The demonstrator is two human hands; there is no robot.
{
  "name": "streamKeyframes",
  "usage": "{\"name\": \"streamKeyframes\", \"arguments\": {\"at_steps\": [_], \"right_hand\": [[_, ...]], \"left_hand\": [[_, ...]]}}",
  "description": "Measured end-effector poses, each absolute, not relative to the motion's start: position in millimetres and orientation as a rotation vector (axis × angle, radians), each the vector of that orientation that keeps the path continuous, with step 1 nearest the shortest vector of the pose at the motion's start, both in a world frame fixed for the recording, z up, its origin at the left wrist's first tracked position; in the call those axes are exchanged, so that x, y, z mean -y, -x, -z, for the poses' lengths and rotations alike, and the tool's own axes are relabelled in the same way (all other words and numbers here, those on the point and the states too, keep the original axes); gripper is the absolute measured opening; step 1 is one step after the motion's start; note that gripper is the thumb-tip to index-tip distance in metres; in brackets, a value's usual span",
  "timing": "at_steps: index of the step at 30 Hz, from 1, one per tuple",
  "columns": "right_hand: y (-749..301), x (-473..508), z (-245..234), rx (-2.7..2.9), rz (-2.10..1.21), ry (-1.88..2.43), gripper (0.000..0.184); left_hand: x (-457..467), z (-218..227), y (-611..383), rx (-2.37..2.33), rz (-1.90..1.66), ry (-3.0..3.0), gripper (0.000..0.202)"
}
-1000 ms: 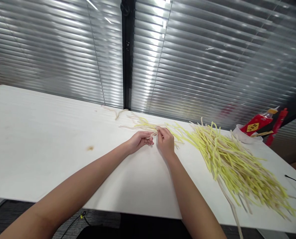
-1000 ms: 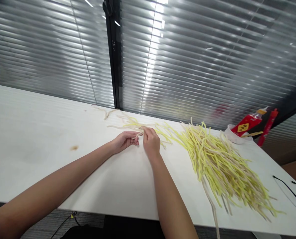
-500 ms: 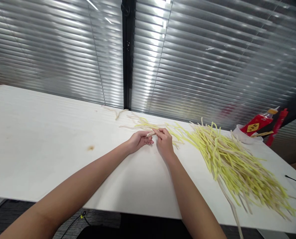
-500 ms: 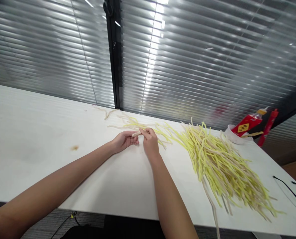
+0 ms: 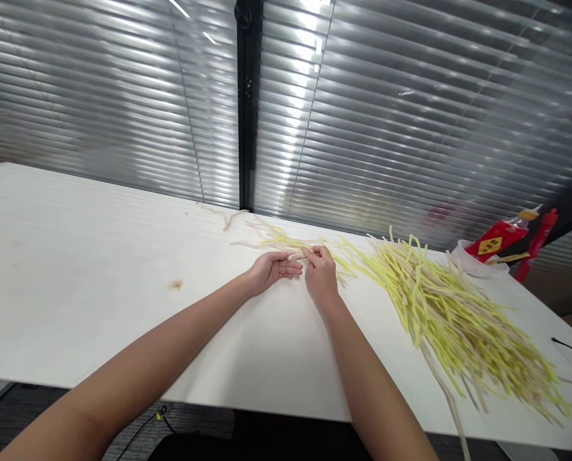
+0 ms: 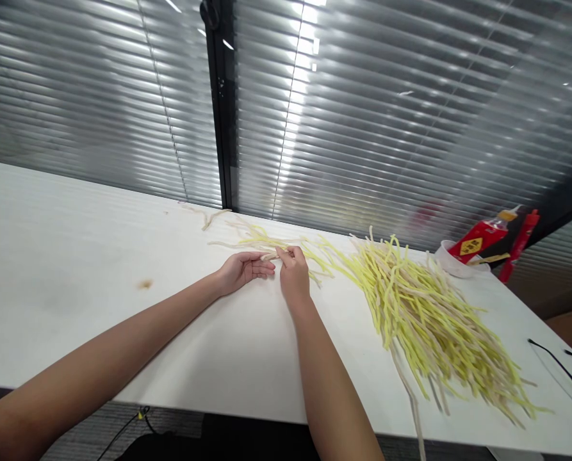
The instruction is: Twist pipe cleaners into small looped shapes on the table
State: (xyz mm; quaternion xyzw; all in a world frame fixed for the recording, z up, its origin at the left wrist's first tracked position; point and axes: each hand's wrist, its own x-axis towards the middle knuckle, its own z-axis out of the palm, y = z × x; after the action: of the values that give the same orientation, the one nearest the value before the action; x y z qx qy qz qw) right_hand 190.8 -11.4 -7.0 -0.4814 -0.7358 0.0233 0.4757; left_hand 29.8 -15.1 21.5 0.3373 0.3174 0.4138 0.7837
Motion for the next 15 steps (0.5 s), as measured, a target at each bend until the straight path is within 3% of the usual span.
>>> {"name": "streamKeyframes", "arguments": {"at_steps": [15], "right_hand": [[-191.5, 12.4, 4.4, 1.834, -0.030, 1.244, 0.042]], "left_hand": [[20.0, -18.2, -32.9, -0.784, -0.955, -0.913, 0.023]]}}
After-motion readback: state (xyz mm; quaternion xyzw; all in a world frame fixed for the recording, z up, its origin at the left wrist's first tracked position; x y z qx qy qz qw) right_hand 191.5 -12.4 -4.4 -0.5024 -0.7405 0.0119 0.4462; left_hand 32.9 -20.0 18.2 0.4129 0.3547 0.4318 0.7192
